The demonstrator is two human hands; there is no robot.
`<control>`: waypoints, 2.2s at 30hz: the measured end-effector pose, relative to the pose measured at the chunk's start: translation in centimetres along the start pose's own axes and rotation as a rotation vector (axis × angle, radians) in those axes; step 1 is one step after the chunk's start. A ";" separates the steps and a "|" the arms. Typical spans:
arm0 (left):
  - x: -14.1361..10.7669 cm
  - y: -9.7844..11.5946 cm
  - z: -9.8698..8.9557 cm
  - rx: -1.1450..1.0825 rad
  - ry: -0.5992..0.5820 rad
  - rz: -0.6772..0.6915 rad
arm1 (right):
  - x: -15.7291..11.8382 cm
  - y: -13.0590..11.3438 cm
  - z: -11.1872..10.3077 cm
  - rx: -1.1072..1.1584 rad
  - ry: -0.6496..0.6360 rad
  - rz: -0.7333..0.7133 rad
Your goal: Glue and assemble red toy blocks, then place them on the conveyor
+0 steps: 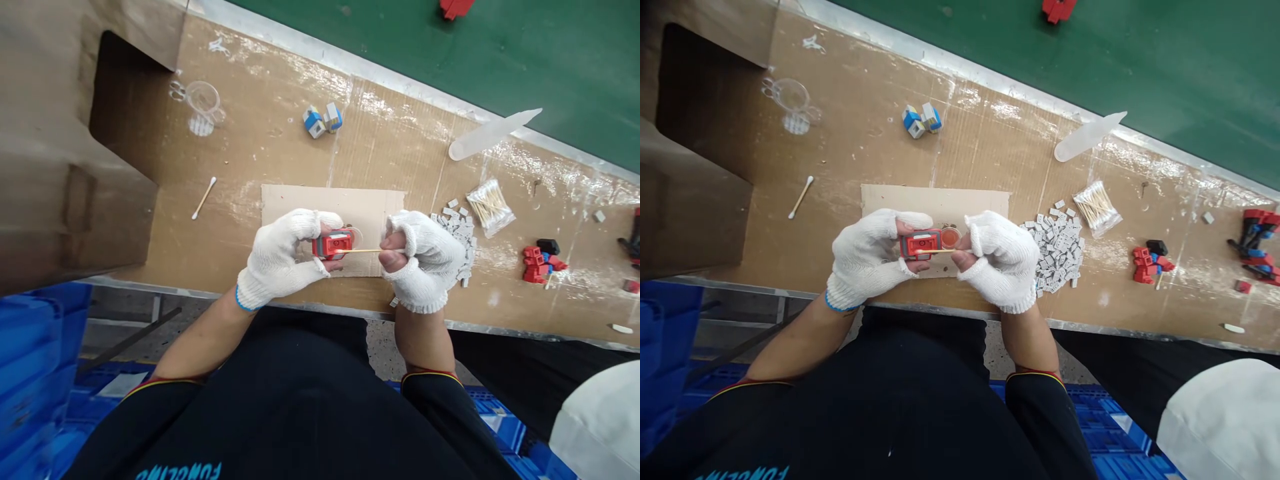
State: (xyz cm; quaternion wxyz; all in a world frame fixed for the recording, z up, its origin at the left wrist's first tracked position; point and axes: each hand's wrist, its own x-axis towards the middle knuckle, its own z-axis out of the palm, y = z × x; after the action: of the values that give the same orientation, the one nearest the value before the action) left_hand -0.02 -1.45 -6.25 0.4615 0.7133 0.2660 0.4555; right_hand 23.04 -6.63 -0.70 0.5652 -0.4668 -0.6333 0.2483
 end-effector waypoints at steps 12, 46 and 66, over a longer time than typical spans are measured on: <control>0.1 0.6 0.1 -0.047 -0.023 -0.040 | -0.1 -0.2 0.0 -0.100 -0.025 0.058; -0.1 0.9 -0.2 -0.024 -0.039 -0.143 | -0.6 0.1 -0.2 -0.299 0.022 -0.080; -0.3 1.2 -0.7 0.173 0.015 0.057 | 0.0 -0.6 -0.2 -0.475 0.025 -0.139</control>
State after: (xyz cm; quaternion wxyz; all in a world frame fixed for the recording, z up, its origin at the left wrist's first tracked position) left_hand -0.79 -1.88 -5.21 0.3830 0.7545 0.2873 0.4489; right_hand 23.11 -6.89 -0.15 0.4632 -0.5449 -0.6974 0.0468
